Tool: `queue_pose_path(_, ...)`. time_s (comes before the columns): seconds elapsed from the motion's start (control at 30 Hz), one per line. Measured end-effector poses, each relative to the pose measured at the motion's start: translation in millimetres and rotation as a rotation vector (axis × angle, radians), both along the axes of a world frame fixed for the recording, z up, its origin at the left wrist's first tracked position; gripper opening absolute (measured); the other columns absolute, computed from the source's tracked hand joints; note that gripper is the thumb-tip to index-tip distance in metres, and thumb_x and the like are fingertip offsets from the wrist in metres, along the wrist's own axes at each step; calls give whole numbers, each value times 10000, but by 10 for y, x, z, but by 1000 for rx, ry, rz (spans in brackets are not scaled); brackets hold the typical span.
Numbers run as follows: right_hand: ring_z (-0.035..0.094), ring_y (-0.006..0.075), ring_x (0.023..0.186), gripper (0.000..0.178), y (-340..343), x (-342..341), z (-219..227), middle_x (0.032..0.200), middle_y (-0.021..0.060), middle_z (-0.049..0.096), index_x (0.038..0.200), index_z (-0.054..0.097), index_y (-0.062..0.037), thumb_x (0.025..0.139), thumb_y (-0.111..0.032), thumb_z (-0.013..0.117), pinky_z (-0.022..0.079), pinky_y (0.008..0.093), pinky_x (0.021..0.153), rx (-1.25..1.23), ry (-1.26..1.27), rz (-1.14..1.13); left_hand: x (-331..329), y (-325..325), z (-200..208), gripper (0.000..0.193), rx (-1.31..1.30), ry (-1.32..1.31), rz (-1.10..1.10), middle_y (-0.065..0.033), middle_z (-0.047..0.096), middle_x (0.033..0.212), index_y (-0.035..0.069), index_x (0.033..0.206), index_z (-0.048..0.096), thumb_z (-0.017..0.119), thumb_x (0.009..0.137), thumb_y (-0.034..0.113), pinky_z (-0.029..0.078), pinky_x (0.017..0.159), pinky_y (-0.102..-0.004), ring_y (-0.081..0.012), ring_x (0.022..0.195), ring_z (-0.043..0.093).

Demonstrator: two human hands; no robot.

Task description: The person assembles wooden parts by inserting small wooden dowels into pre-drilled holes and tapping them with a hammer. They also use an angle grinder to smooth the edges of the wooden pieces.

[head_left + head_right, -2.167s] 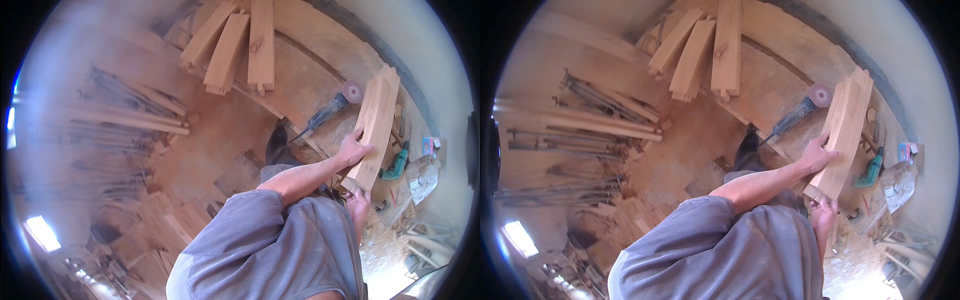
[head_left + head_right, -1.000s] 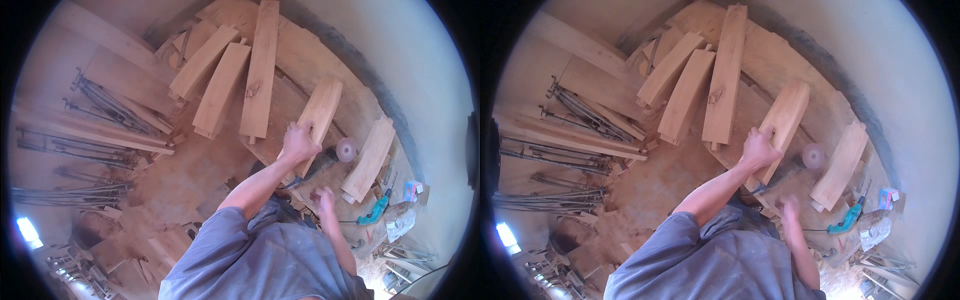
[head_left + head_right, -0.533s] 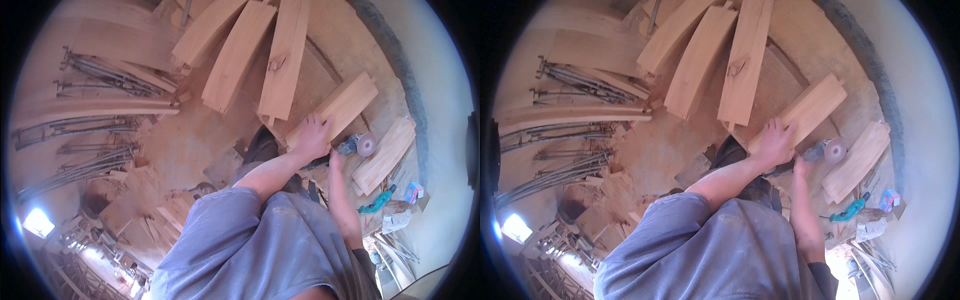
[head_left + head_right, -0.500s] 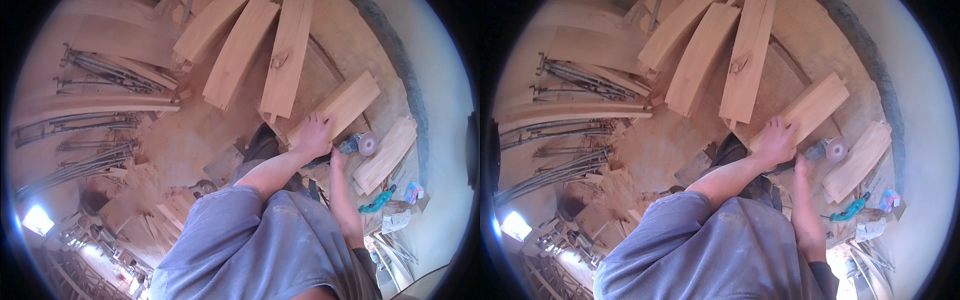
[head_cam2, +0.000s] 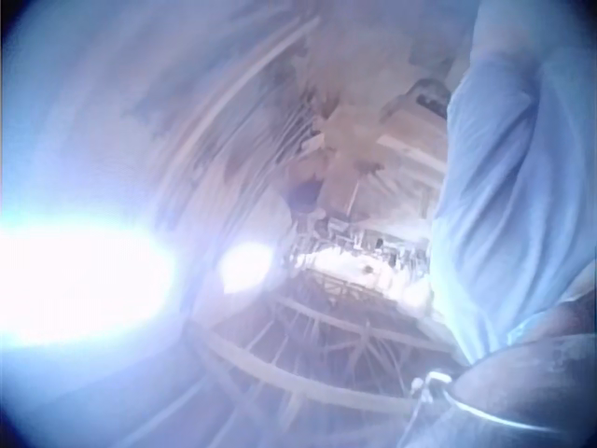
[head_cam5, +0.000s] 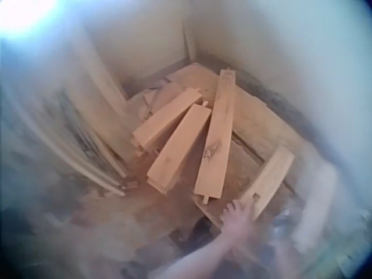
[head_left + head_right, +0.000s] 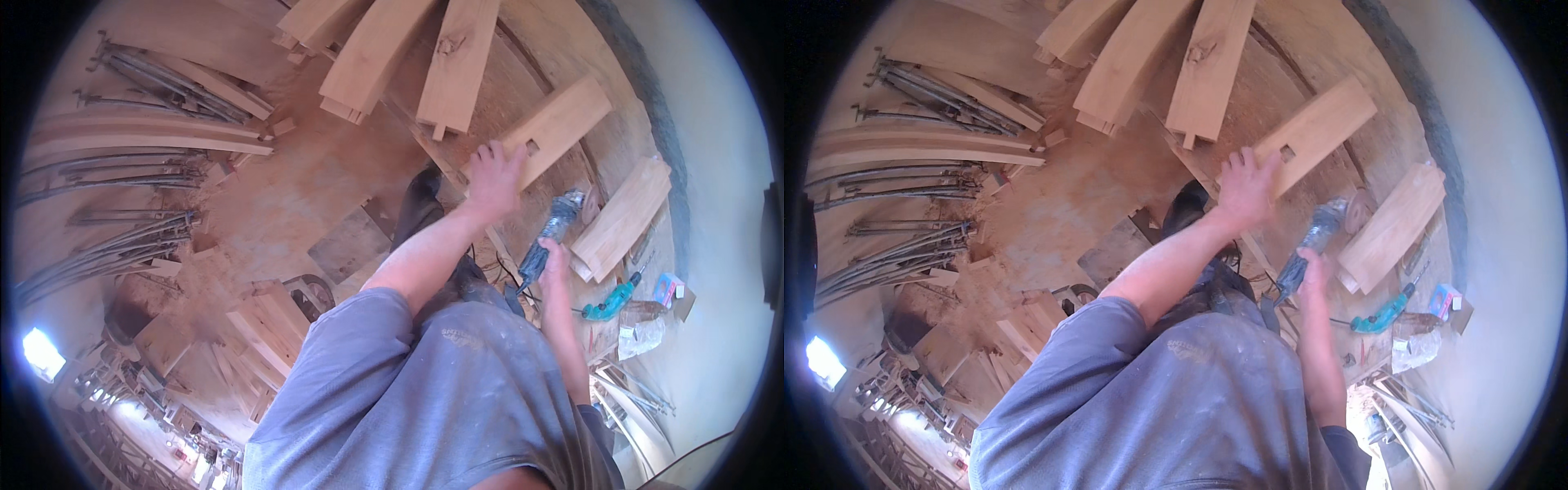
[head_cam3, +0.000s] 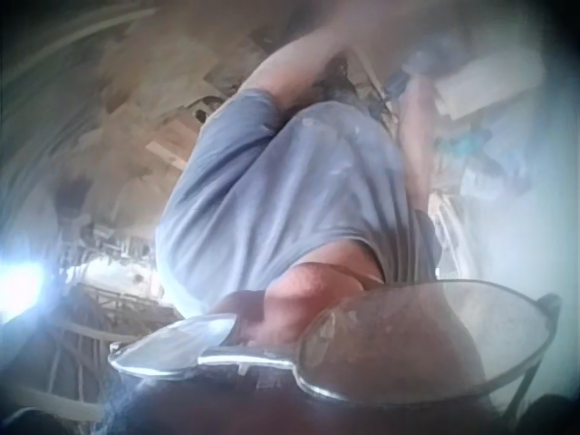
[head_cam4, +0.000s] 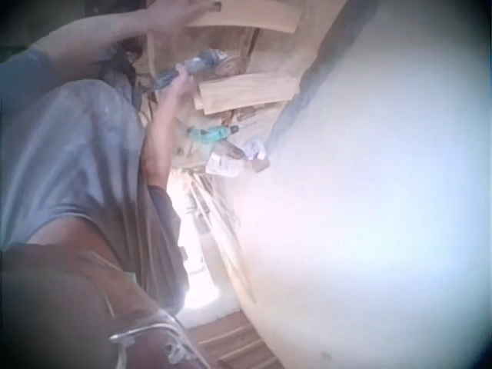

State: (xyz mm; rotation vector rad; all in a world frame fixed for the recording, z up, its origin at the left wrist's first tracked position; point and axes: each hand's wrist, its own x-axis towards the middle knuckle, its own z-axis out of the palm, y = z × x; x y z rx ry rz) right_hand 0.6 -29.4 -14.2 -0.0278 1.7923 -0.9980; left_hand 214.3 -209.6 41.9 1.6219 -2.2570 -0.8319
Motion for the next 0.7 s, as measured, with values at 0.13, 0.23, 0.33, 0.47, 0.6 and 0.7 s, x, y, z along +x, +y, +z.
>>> queue_pose_path(0.13,647,240,698,391,429,400,169,852,95,647,1083,601,12,721,-72,720,543,355,669,40,6,21,28,-66,85,903,94,22,-8,-294,504,1223,123,1423,488,835,595,220,465,952,-566,-475,1122,536)
queue_pose_path(0.23,644,231,701,385,562,416,196,846,93,651,1069,607,11,707,-65,713,538,354,660,72,41,120,33,-196,352,937,254,136,84,-285,545,1239,100,1457,517,839,590,255,512,960,-506,-444,1128,598)
queue_pose_path(0.33,650,216,719,334,417,496,296,844,103,670,1016,635,11,701,-68,714,531,351,652,70,114,178,4,-334,441,965,490,404,257,-262,644,1226,55,1469,544,846,586,301,546,957,-398,-353,1097,682)
queue_pose_path(0.47,671,218,787,323,-26,669,326,875,107,707,1008,702,23,704,-80,736,533,356,729,123,271,188,-29,-440,506,958,603,693,321,-227,722,1185,-27,1435,562,856,589,315,541,958,-333,-265,1050,723)
queue_pose_path(0.6,679,208,838,428,-367,708,-362,907,70,701,1128,678,1,731,-143,749,543,351,785,15,473,310,-5,-647,788,944,531,776,255,-214,738,1168,-57,1413,568,860,595,313,537,955,-317,-243,1043,726)
queue_pose_path(0.7,655,249,989,463,-891,1044,-457,1049,112,692,1195,660,-2,779,-184,754,508,371,900,-140,330,157,-36,-798,976,957,515,764,188,-248,672,1222,-20,1418,581,865,580,347,521,992,-359,-316,1115,684)
